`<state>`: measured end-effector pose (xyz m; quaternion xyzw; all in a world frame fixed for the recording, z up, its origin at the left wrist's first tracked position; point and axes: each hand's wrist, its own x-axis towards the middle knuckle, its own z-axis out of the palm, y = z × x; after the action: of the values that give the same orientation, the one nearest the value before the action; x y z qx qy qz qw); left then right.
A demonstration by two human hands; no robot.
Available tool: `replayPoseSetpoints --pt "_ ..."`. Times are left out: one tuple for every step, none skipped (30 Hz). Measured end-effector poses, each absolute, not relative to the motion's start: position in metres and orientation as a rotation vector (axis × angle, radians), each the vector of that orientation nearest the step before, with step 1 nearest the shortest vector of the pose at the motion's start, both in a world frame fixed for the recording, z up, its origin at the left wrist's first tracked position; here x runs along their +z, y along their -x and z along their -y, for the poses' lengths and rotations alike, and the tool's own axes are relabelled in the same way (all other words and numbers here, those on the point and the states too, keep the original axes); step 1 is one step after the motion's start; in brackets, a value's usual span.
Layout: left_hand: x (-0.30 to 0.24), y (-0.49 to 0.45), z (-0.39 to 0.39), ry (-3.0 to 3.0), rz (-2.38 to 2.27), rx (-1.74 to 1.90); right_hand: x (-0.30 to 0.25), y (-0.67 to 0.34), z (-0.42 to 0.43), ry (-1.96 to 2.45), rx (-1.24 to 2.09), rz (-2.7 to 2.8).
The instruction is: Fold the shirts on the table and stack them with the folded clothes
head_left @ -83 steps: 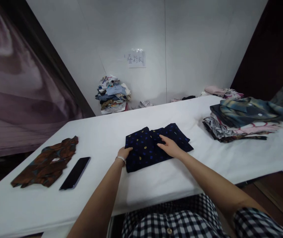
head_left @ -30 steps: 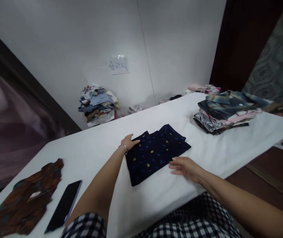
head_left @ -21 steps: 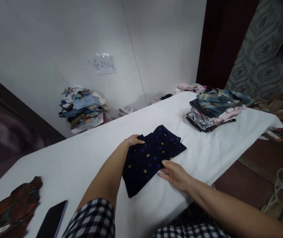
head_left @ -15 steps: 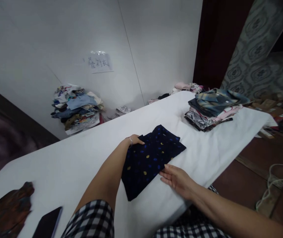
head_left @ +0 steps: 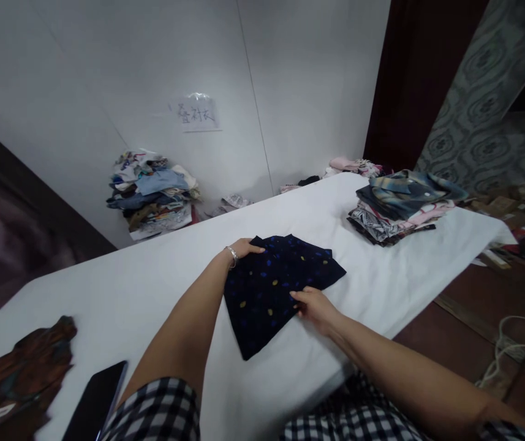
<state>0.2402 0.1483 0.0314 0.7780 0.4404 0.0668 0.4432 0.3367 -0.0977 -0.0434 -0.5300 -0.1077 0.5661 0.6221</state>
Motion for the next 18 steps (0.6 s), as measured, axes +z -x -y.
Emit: replayPoseSetpoints --pt "0.032 -0.237 -0.148 -1.952 -1.118 0.174 -0.042 -0.338 0.105 1.228 1.309 0.258" --pt "0.032 -0.234 -0.148 -1.978 -1.146 0.173 -0.041 -0.34 0.114 1.231 1.33 0.25" --pt "0.031 -0.233 -0.148 -2.004 -1.177 0.165 -0.04 -0.342 0.124 1.231 1.351 0.224" --pt "0.029 -0.233 -0.147 -2.029 -1.211 0.156 -0.039 -0.344 0.133 1.235 1.365 0.184" --pt "0.026 -0.234 -0.147 -2.049 -1.241 0.152 -0.037 -0.347 0.143 1.239 1.366 0.137" --pt "0.023 -0.235 -0.146 -2.063 -1.261 0.151 -0.036 -0.349 0.151 1.237 1.353 0.09" --pt "0.02 -0.238 -0.146 -2.07 -1.27 0.152 -0.035 -0.351 0.158 1.227 1.339 0.056" --pt "0.017 -0.241 -0.146 -2.071 -1.272 0.148 -0.035 -0.353 0.162 1.207 1.336 0.039" --pt "0.014 -0.243 -0.146 -2.067 -1.269 0.14 -0.034 -0.355 0.164 1.182 1.345 0.031" --pt "0.011 -0.246 -0.146 -2.061 -1.267 0.13 -0.033 -0.355 0.164 1.154 1.365 0.036" --pt "0.008 -0.248 -0.147 -2.057 -1.267 0.117 -0.033 -0.356 0.161 1.13 1.389 0.049" --pt "0.006 -0.25 -0.148 -2.058 -1.272 0.106 -0.033 -0.355 0.157 1.11 1.412 0.066" --pt "0.003 -0.252 -0.149 -2.06 -1.279 0.098 -0.033 -0.354 0.15 1.09 1.434 0.085" --pt "0.002 -0.253 -0.15 -2.065 -1.285 0.095 -0.033 -0.353 0.142 1.072 1.453 0.1" --pt "0.0 -0.254 -0.152 -2.069 -1.288 0.097 -0.033 -0.352 0.134 1.058 1.469 0.108" --pt "-0.001 -0.255 -0.153 -2.072 -1.29 0.103 -0.034 -0.35 0.125 1.048 1.484 0.109" --pt "-0.001 -0.255 -0.154 -2.074 -1.292 0.112 -0.034 -0.348 0.117 1.048 1.498 0.099" --pt "-0.002 -0.256 -0.155 -2.075 -1.296 0.123 -0.035 -0.346 0.109 1.056 1.512 0.088"
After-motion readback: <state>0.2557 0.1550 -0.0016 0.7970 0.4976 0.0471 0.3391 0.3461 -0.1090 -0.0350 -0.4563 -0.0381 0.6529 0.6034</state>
